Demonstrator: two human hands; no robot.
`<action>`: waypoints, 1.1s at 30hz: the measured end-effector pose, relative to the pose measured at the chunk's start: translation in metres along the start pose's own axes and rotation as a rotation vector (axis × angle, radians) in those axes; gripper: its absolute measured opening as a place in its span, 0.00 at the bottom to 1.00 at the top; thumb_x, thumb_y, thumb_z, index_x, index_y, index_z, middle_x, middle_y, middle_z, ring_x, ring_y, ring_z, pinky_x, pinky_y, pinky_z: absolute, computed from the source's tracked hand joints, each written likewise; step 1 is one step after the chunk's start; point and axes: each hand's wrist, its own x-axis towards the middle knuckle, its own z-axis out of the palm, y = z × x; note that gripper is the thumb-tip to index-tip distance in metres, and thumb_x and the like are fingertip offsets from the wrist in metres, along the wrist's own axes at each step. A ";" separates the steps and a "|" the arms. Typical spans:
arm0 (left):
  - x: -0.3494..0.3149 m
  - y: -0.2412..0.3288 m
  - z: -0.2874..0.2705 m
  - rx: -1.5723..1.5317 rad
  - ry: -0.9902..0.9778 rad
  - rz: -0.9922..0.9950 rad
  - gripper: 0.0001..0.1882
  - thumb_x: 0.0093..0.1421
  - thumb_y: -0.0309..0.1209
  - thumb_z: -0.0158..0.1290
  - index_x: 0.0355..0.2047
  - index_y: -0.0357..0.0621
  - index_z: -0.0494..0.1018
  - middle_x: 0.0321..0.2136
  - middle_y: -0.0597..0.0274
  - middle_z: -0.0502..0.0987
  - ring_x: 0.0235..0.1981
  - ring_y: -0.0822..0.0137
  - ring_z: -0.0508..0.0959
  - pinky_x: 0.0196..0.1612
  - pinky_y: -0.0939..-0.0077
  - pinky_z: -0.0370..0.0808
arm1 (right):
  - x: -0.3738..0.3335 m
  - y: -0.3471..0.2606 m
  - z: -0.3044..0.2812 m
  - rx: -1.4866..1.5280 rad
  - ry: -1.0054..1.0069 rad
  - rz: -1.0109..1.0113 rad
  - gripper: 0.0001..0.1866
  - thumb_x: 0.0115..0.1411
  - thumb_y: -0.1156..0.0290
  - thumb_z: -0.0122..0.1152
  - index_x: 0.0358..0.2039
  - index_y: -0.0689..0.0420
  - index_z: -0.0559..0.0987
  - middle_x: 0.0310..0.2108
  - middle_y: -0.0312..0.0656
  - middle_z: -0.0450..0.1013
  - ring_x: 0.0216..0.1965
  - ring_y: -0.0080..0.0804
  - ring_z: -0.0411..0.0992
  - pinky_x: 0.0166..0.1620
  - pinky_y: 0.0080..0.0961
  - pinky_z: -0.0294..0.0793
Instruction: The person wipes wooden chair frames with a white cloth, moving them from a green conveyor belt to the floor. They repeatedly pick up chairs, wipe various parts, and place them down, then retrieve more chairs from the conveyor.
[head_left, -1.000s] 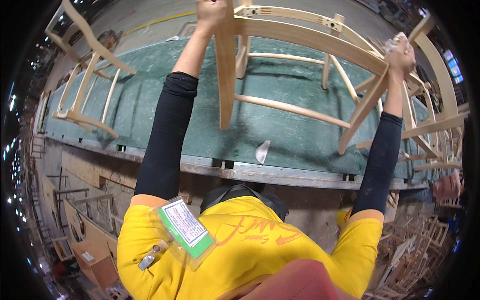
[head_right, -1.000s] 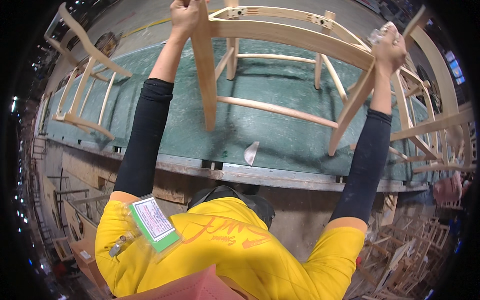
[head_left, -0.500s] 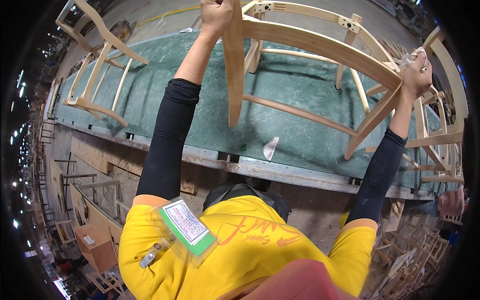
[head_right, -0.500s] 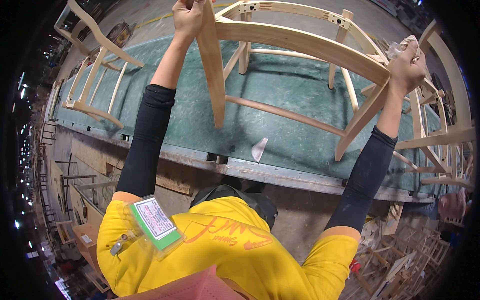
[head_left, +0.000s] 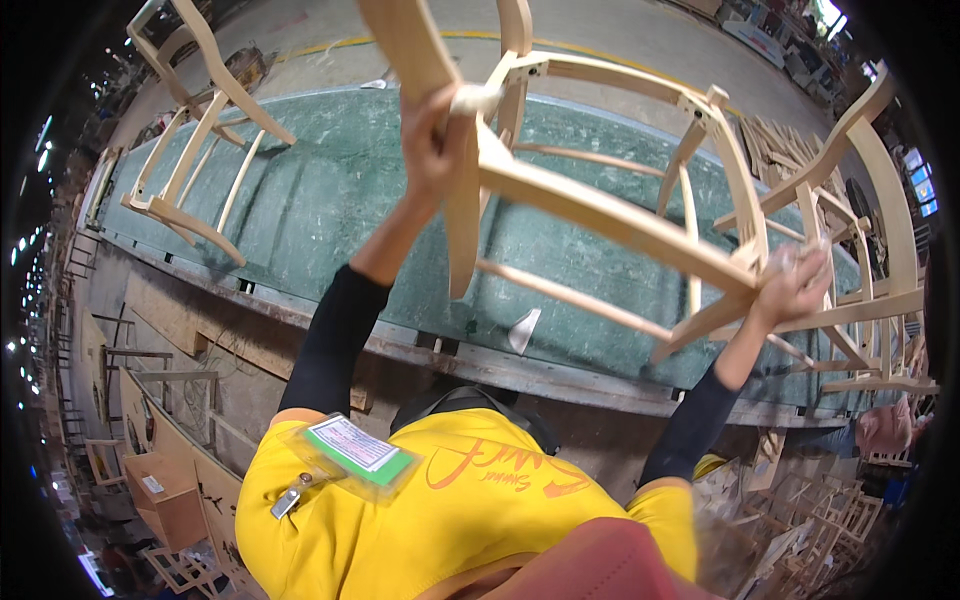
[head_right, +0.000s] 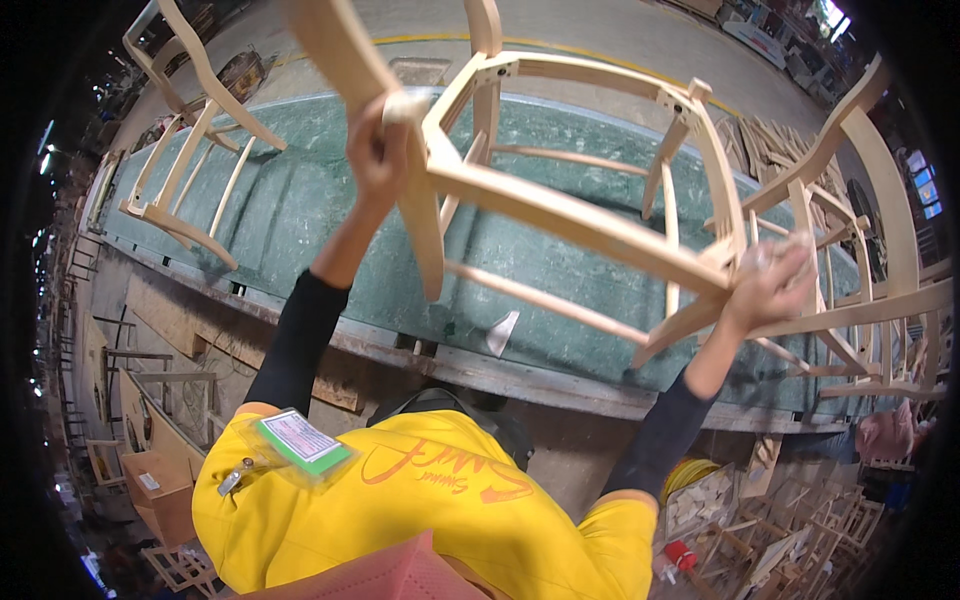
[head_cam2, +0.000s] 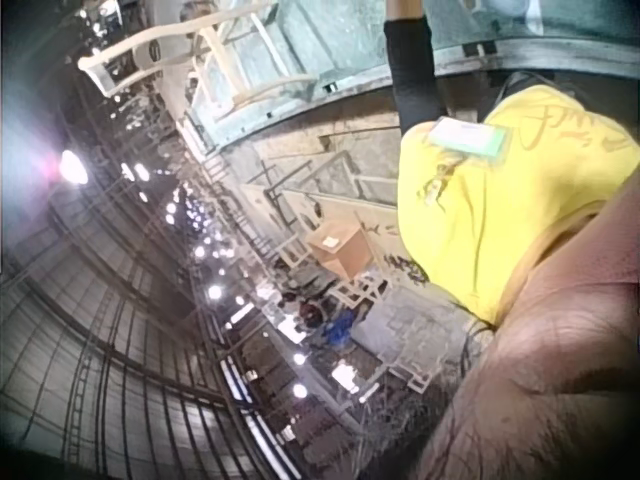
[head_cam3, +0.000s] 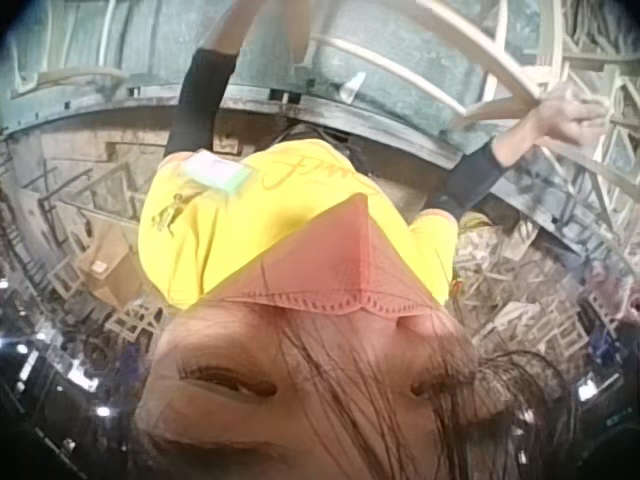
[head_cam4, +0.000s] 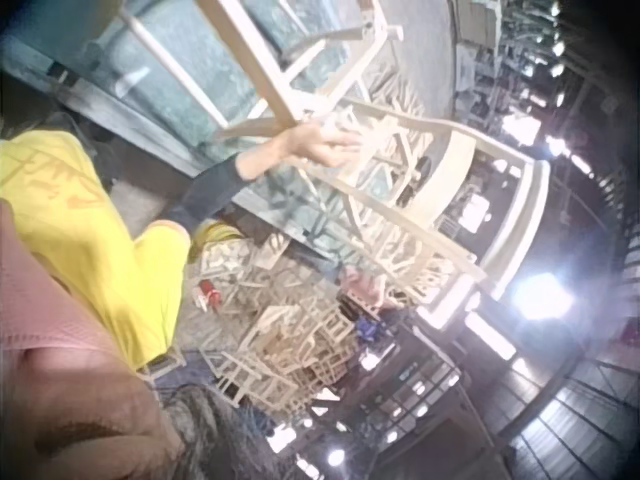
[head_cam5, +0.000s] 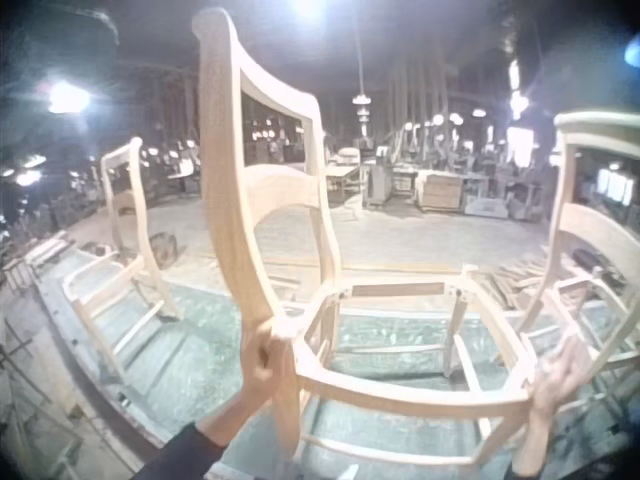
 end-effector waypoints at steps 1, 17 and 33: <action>-0.014 0.010 -0.012 0.078 0.021 0.087 0.09 0.63 0.29 0.50 0.41 0.38 0.74 0.33 0.57 0.78 0.31 0.60 0.77 0.39 0.69 0.72 | -0.013 -0.001 -0.011 0.043 0.004 -0.033 0.14 0.67 0.67 0.49 0.39 0.67 0.75 0.32 0.47 0.76 0.24 0.29 0.72 0.26 0.24 0.74; -0.078 0.130 0.003 -0.129 -0.258 -0.124 0.13 0.54 0.27 0.57 0.41 0.53 0.76 0.44 0.57 0.69 0.49 0.48 0.68 0.46 0.62 0.70 | 0.035 0.126 -0.039 -0.119 -0.022 -0.032 0.17 0.68 0.62 0.46 0.38 0.65 0.75 0.24 0.45 0.75 0.25 0.30 0.74 0.27 0.24 0.73; -0.213 0.000 -0.143 -0.675 -0.647 -0.927 0.11 0.59 0.26 0.51 0.42 0.36 0.74 0.43 0.54 0.74 0.46 0.58 0.75 0.49 0.70 0.69 | -0.157 -0.016 0.066 -0.183 -0.594 0.173 0.17 0.66 0.62 0.50 0.47 0.63 0.73 0.36 0.46 0.74 0.35 0.25 0.73 0.38 0.23 0.72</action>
